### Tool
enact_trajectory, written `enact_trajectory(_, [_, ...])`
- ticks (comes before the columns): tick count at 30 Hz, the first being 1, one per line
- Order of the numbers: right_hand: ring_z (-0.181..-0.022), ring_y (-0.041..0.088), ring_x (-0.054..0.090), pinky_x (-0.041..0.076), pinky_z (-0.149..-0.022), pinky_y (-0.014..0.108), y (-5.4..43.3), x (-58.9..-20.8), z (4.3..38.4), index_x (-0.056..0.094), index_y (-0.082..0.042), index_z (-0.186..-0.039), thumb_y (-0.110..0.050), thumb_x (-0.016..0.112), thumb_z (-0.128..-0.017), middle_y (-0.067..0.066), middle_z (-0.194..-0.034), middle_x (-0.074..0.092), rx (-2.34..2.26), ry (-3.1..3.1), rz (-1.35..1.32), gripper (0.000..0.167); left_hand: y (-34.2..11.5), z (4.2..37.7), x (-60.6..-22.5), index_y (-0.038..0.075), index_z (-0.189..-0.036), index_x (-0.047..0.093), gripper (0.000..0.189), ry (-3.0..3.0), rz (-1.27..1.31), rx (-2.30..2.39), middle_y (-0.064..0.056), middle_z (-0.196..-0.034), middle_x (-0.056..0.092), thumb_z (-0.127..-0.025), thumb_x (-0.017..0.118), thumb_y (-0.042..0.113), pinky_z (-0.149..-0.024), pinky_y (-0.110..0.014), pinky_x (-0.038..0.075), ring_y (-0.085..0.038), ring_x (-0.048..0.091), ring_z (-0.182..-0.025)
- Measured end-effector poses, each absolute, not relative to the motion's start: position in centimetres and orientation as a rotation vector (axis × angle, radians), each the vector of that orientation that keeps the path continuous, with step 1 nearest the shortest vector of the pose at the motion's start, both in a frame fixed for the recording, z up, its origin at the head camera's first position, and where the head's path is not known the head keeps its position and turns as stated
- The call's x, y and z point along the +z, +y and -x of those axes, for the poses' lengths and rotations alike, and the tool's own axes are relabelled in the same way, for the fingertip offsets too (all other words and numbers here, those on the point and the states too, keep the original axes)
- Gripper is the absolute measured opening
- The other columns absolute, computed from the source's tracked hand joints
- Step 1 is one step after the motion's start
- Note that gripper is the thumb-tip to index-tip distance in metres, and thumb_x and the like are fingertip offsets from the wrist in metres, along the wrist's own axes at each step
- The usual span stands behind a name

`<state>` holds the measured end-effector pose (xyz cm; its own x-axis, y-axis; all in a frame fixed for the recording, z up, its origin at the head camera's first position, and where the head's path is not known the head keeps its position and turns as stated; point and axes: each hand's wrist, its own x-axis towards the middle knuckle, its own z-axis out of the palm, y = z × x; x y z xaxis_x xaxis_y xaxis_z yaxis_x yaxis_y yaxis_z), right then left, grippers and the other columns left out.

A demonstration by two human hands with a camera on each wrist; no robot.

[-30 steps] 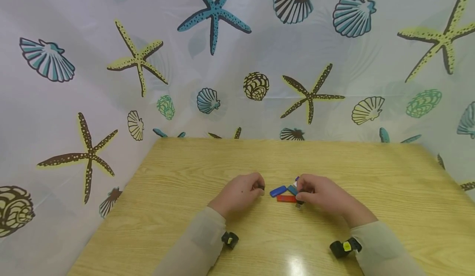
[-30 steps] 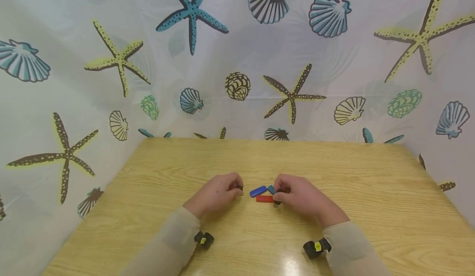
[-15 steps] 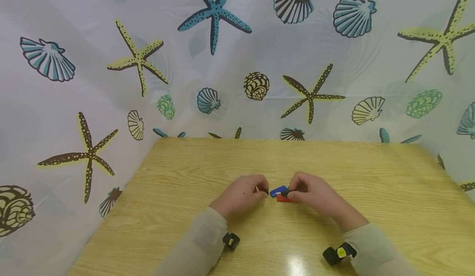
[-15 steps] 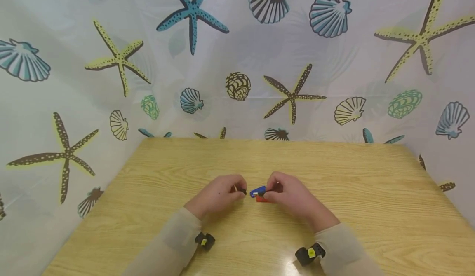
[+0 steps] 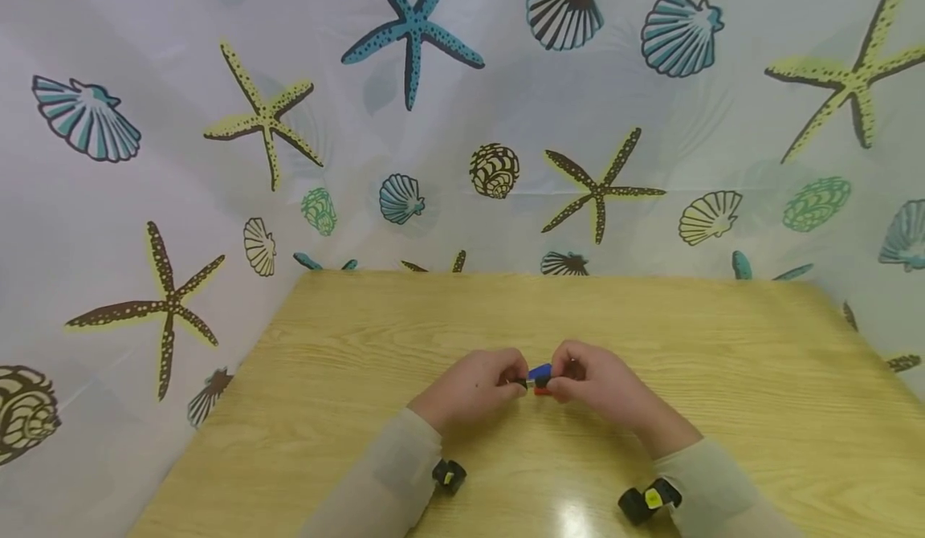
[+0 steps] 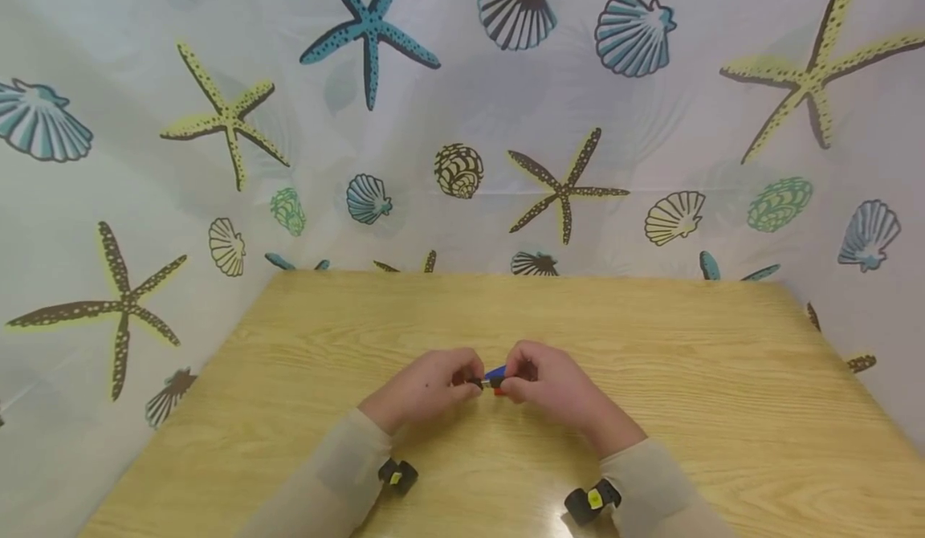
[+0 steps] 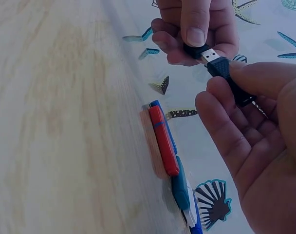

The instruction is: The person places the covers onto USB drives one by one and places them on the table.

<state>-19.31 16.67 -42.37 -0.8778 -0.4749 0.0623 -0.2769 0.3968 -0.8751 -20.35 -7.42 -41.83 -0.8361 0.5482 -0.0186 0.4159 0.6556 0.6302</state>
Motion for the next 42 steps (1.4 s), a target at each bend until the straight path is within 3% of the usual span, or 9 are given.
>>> enact_trajectory(6, [-0.083, 0.022, 0.066, 0.054, -0.071, 0.034, 16.44, -42.33, 19.21, 0.057, -0.012, -0.097, -0.021, 0.070, -0.098, 0.005, -0.096, 0.068, -1.489, 2.475, 0.636, 0.015, -7.43, 20.36, -41.98, 0.028, -0.100, 0.062, 0.005, 2.668, -0.797, 0.958, 0.012, -0.086, 0.062, -0.100, 0.067, 0.026, -0.069, -0.028, 0.048, -0.009, 0.055, -0.075])
enact_trajectory(14, [-0.084, 0.023, 0.066, 0.055, -0.073, 0.036, 16.51, -42.12, 19.16, 0.056, -0.008, -0.097, -0.018, 0.068, -0.099, 0.010, -0.098, 0.069, -1.517, 2.460, 0.639, 0.016, -7.45, 20.32, -41.98, 0.030, -0.102, 0.062, 0.005, 2.632, -0.767, 1.028, 0.011, -0.086, 0.063, -0.101, 0.065, 0.026, -0.065, -0.029, 0.047, -0.010, 0.055, -0.073])
enact_trajectory(21, [-0.085, 0.022, 0.067, 0.055, -0.074, 0.034, 16.53, -42.39, 19.31, 0.057, -0.011, -0.096, -0.019, 0.068, -0.099, 0.005, -0.098, 0.068, -1.507, 2.493, 0.620, 0.014, -7.46, 20.73, -42.10, 0.029, -0.100, 0.066, 0.005, 2.677, -0.758, 1.069, 0.013, -0.096, 0.060, -0.101, 0.065, 0.025, -0.075, -0.030, 0.048, -0.011, 0.055, -0.087])
enact_trajectory(29, [-0.086, 0.020, 0.067, 0.055, -0.074, 0.033, 16.46, -42.56, 19.32, 0.058, -0.011, -0.096, -0.018, 0.068, -0.099, 0.004, -0.098, 0.068, -1.505, 2.510, 0.628, 0.013, -7.53, 20.57, -41.92, 0.029, -0.101, 0.060, 0.009, 2.642, -0.664, 1.123, 0.010, -0.089, 0.063, -0.100, 0.067, 0.024, -0.068, -0.031, 0.048, -0.012, 0.056, -0.078])
enact_trajectory(38, [-0.087, 0.021, 0.067, 0.056, -0.075, 0.033, 16.26, -42.44, 19.17, 0.057, -0.009, -0.096, -0.016, 0.068, -0.099, 0.007, -0.099, 0.067, -1.553, 2.481, 0.648, 0.013, -7.51, 20.45, -41.80, 0.027, -0.101, 0.062, 0.009, 2.559, -0.679, 1.180, 0.013, -0.091, 0.067, -0.099, 0.068, 0.022, -0.070, -0.031, 0.051, -0.010, 0.062, -0.077])
enact_trajectory(42, [-0.086, 0.020, 0.068, 0.056, -0.075, 0.033, 16.13, -42.71, 19.16, 0.058, -0.011, -0.097, -0.018, 0.070, -0.098, 0.006, -0.096, 0.066, -1.560, 2.481, 0.645, 0.014, -7.31, 20.28, -41.81, 0.026, -0.101, 0.062, 0.009, 2.520, -0.686, 1.183, 0.008, -0.091, 0.070, -0.098, 0.069, 0.023, -0.067, -0.031, 0.050, -0.013, 0.064, -0.076])
